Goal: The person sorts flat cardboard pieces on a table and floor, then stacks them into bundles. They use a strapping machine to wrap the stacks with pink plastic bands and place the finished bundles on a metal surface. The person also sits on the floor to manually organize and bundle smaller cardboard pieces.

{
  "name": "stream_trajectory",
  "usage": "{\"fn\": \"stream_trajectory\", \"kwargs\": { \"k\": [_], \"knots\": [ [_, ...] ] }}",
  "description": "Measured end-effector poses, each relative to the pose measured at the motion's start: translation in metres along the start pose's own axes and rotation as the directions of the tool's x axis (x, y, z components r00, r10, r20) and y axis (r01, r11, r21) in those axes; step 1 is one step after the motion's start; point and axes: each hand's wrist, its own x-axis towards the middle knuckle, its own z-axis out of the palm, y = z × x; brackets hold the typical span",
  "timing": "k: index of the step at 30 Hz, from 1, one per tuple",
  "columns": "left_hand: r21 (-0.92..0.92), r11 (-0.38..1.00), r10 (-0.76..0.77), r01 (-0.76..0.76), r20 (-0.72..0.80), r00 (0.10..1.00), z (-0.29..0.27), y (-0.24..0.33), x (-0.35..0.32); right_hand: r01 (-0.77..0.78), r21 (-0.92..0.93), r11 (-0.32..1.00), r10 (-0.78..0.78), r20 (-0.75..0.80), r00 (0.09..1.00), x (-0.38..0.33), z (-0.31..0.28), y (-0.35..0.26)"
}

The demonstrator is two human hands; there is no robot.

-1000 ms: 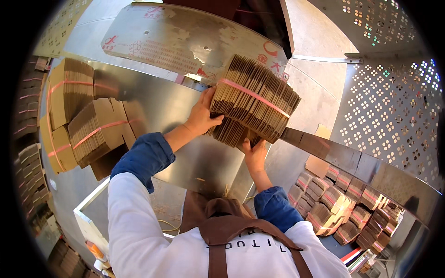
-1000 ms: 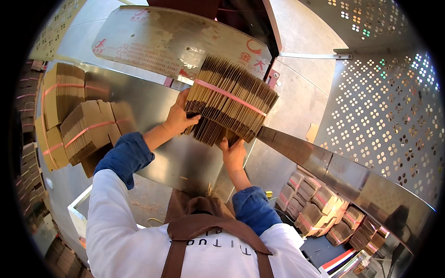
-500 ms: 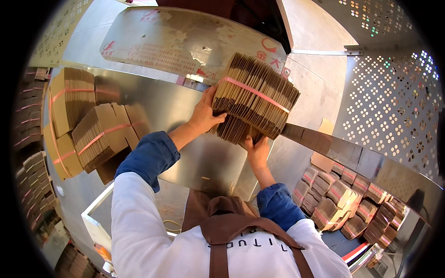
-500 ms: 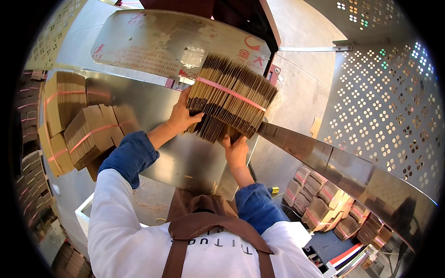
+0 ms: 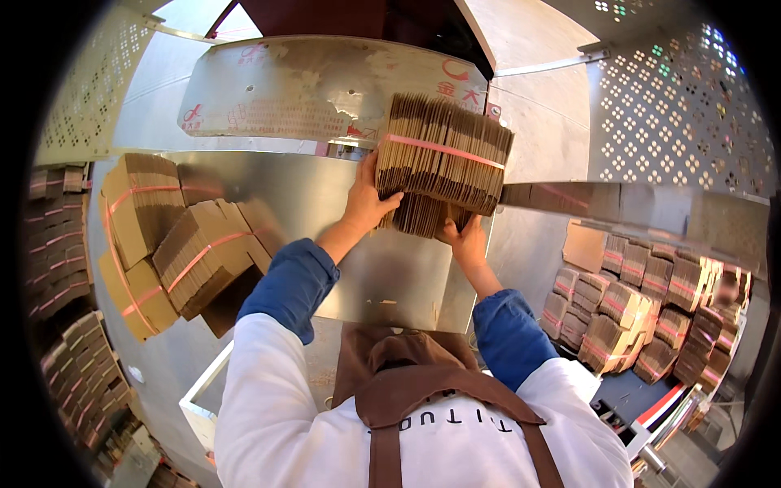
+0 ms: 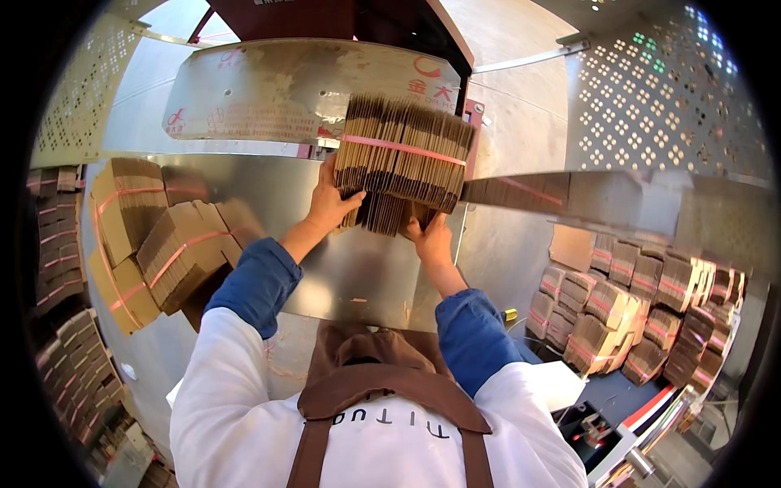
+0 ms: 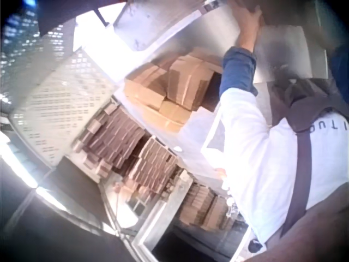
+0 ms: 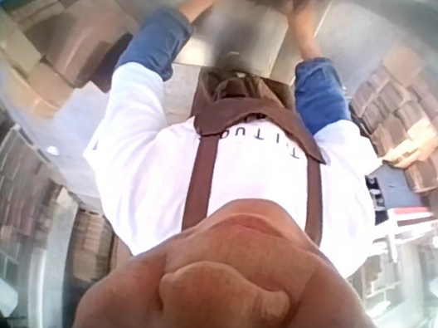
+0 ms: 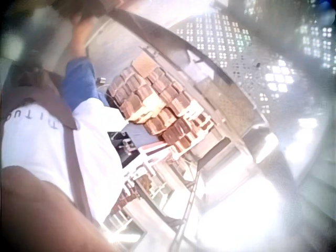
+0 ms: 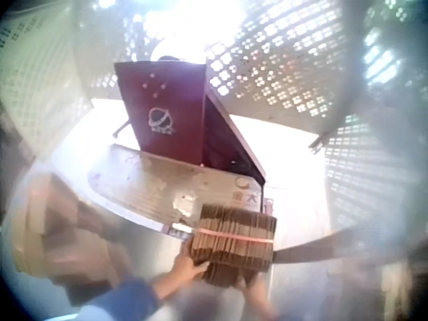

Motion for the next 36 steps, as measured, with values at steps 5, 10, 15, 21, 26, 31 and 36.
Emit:
{"fn": "stream_trajectory", "kwargs": {
  "k": [5, 10, 15, 21, 26, 31, 36],
  "knots": [
    [-0.119, 0.984, -0.128, 0.130, 0.026, 0.991, -0.003, 0.019, -0.064, -0.226, -0.043, 0.973, 0.230, 0.174, 0.958, -0.055, -0.018, 0.025],
    [-0.179, 0.968, -0.179, 0.174, -0.009, 0.984, -0.005, 0.016, -0.104, 0.068, -0.173, 0.983, -0.068, 0.007, 0.998, -0.087, -0.126, -0.055],
    [-0.427, 0.879, -0.231, 0.211, 0.005, 0.973, 0.000, 0.007, -0.118, 0.789, -0.164, 0.592, -0.804, -0.193, 0.563, -0.015, -0.132, -0.215],
    [-0.330, 0.926, -0.196, 0.183, -0.008, 0.980, 0.007, 0.023, -0.109, 0.689, -0.479, 0.544, -0.642, 0.291, 0.710, 0.029, -0.008, -0.166],
    [-0.505, 0.804, -0.241, 0.314, 0.207, 0.948, -0.016, 0.025, -0.109, 0.590, -0.109, 0.800, -0.594, -0.004, 0.804, 0.022, -0.064, -0.131],
    [-0.558, 0.755, -0.177, 0.343, 0.331, 0.927, -0.055, 0.003, -0.102, -0.202, 0.377, 0.904, 0.215, 0.009, 0.977, -0.024, -0.113, -0.035],
    [-0.500, 0.805, -0.248, 0.320, 0.208, 0.946, -0.046, 0.048, -0.062, -0.133, 0.460, 0.878, 0.084, 0.124, 0.989, -0.017, -0.090, -0.015]
  ]
}}
